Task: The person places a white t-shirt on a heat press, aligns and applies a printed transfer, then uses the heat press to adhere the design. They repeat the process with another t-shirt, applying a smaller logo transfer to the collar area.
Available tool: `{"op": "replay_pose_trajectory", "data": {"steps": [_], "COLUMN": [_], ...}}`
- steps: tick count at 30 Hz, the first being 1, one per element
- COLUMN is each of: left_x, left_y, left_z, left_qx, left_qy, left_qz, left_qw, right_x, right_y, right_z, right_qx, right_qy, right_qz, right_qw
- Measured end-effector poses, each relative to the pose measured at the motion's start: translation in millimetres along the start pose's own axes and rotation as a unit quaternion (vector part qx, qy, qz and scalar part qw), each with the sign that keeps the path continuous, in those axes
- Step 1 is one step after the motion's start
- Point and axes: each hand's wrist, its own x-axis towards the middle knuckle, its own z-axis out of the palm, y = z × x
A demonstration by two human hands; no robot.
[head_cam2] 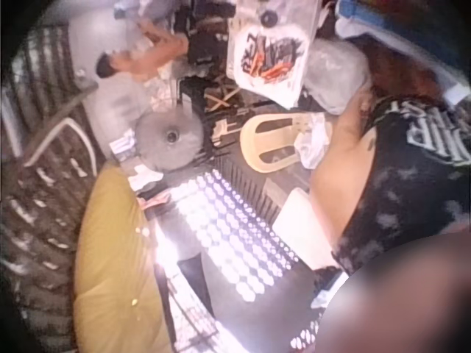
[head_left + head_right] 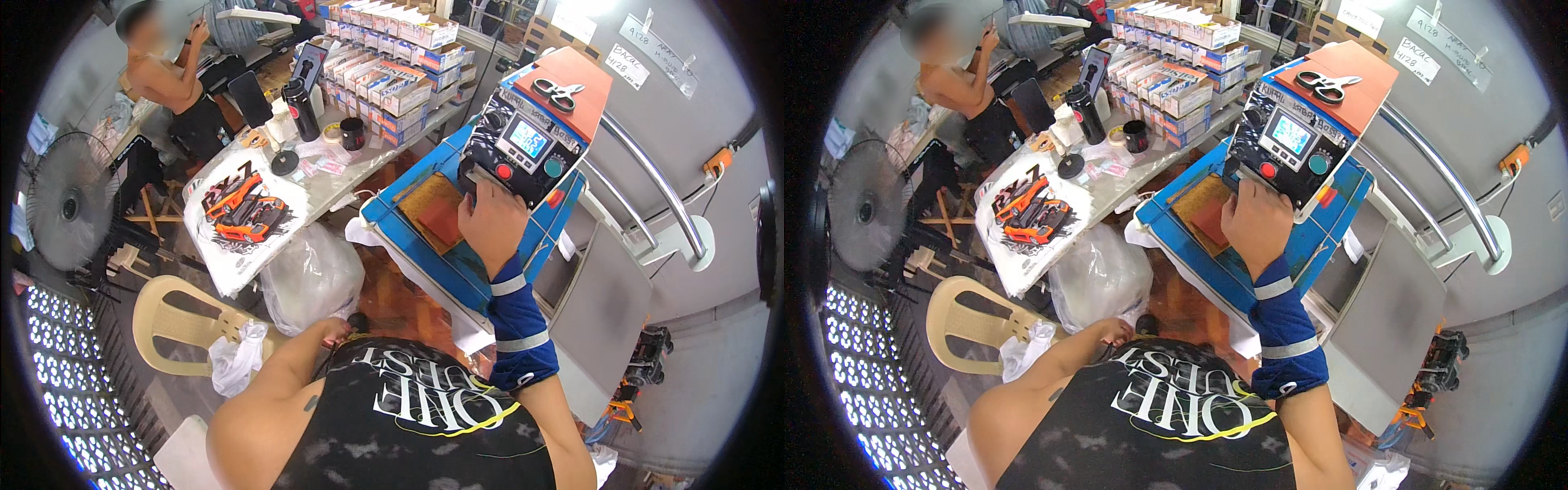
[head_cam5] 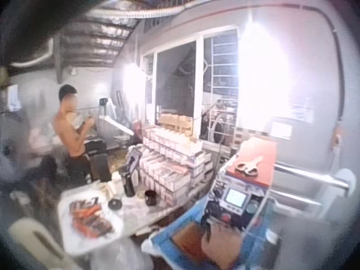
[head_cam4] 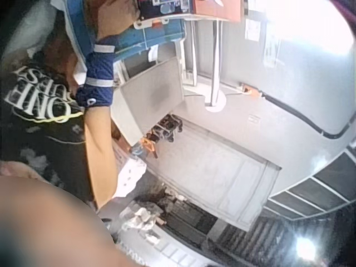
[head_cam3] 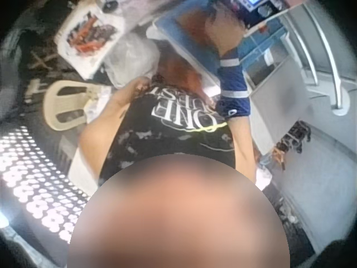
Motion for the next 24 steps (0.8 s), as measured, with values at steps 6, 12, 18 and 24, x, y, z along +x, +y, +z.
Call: {"op": "replay_pose_trajectory", "data": {"steps": [6, 12, 18, 24], "left_x": [-1.1, 2.6, 47.2, 120.1], "left_y": [-13.7, -38.0, -44.5, -25.0], "left_z": [16.1, -11.7, -41.3, -110.2], "left_qx": [-0.117, -0.038, 0.162, 0.442], "left_qy": [-0.048, -0.037, -0.021, -0.101], "left_qz": [-0.035, -0.055, -0.018, 0.241], "left_qw": [0.991, 0.997, 0.986, 0.858], "right_x": [-0.6, -0.7, 10.8, 35.2], "right_y": [1.4, -6.8, -21.1, -54.0], "right_z": [-7.7, -10.5, -17.8, 2.7], "right_qx": [0.018, 0.011, -0.021, -0.077], "right_qy": [-0.027, -0.045, -0.065, -0.124], "right_qz": [-0.015, 0.008, 0.046, 0.180], "right_qw": [0.999, 0.999, 0.997, 0.973]}}
